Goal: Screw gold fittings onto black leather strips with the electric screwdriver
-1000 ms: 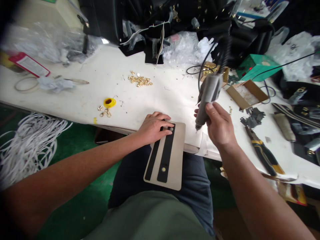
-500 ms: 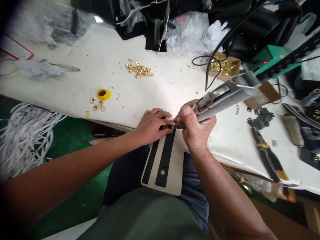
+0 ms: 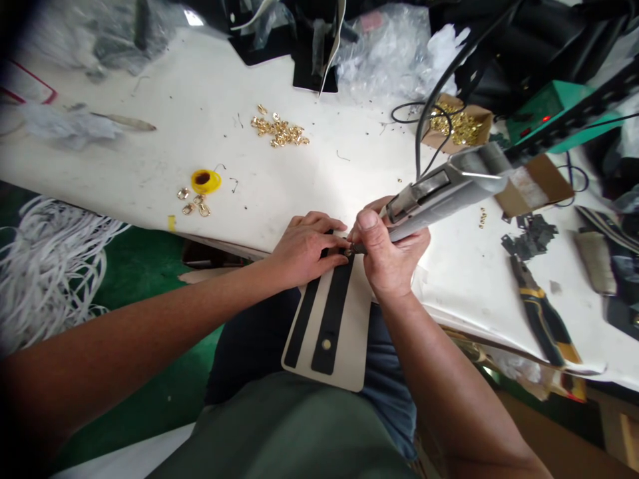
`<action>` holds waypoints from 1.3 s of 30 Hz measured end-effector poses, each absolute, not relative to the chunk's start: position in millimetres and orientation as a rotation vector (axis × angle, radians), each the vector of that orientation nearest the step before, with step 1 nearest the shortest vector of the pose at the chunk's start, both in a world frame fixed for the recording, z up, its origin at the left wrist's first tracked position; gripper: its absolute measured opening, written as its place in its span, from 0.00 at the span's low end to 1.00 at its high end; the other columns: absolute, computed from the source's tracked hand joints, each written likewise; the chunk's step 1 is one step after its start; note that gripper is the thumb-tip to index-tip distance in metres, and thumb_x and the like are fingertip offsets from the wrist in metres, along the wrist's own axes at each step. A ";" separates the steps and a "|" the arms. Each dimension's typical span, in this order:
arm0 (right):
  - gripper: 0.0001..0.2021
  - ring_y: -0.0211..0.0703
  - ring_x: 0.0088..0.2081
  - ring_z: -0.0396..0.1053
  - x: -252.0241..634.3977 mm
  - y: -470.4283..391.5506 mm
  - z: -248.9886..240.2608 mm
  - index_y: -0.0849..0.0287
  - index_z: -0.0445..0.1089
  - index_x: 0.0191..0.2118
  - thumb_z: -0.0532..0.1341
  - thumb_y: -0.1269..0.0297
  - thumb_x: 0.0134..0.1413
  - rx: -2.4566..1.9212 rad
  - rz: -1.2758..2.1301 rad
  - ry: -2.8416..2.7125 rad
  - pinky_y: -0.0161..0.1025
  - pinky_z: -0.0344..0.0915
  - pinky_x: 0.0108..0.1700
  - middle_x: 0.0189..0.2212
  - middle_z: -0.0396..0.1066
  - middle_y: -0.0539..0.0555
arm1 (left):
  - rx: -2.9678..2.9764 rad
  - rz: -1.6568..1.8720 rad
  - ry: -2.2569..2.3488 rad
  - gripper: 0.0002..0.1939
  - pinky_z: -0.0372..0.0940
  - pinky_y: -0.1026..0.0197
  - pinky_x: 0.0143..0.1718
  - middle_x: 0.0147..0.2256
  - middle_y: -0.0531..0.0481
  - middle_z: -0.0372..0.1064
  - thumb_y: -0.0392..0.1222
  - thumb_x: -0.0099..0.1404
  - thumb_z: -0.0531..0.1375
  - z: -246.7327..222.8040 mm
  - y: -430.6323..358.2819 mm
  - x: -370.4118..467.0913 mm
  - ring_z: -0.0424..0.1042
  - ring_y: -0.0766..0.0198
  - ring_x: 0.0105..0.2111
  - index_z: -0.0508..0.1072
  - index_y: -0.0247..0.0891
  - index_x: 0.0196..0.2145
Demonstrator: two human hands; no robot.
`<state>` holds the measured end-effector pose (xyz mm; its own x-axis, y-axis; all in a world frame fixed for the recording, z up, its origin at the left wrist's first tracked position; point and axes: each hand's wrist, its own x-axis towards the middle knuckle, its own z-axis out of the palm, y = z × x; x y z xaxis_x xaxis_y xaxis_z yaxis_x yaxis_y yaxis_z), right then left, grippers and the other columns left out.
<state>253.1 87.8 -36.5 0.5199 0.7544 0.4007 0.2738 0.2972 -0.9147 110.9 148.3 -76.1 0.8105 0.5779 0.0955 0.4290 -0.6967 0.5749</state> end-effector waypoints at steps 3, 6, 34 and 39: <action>0.20 0.39 0.19 0.62 252.4 89.9 -39.5 0.51 0.62 0.24 0.67 0.47 0.59 -1.176 0.419 -1.006 0.42 0.59 0.19 0.22 0.61 0.47 | 2.455 0.374 0.742 0.11 0.59 0.45 0.55 0.60 0.53 0.74 0.50 0.69 0.67 -76.4 148.1 110.8 0.65 0.50 0.60 0.83 0.52 0.48; 0.21 0.40 0.20 0.63 251.6 89.2 -39.4 0.51 0.61 0.24 0.67 0.46 0.59 -1.195 0.412 -1.025 0.41 0.59 0.20 0.23 0.61 0.48 | 2.461 0.368 0.738 0.11 0.59 0.45 0.55 0.59 0.53 0.74 0.50 0.69 0.67 -76.6 148.0 110.7 0.65 0.50 0.60 0.83 0.52 0.48; 0.27 0.38 0.21 0.62 255.3 94.4 -43.4 0.53 0.59 0.21 0.69 0.41 0.56 -1.227 0.458 -1.108 0.39 0.64 0.23 0.20 0.62 0.47 | 2.534 0.352 0.753 0.13 0.59 0.44 0.54 0.55 0.48 0.74 0.52 0.69 0.66 -76.1 145.9 112.2 0.65 0.46 0.58 0.82 0.49 0.49; 0.27 0.37 0.21 0.61 256.2 97.5 -44.8 0.53 0.57 0.20 0.71 0.46 0.56 -1.172 0.498 -1.098 0.38 0.62 0.23 0.20 0.63 0.46 | 2.543 0.345 0.756 0.14 0.60 0.42 0.54 0.57 0.46 0.73 0.52 0.70 0.65 -77.3 145.7 112.7 0.65 0.45 0.59 0.81 0.49 0.51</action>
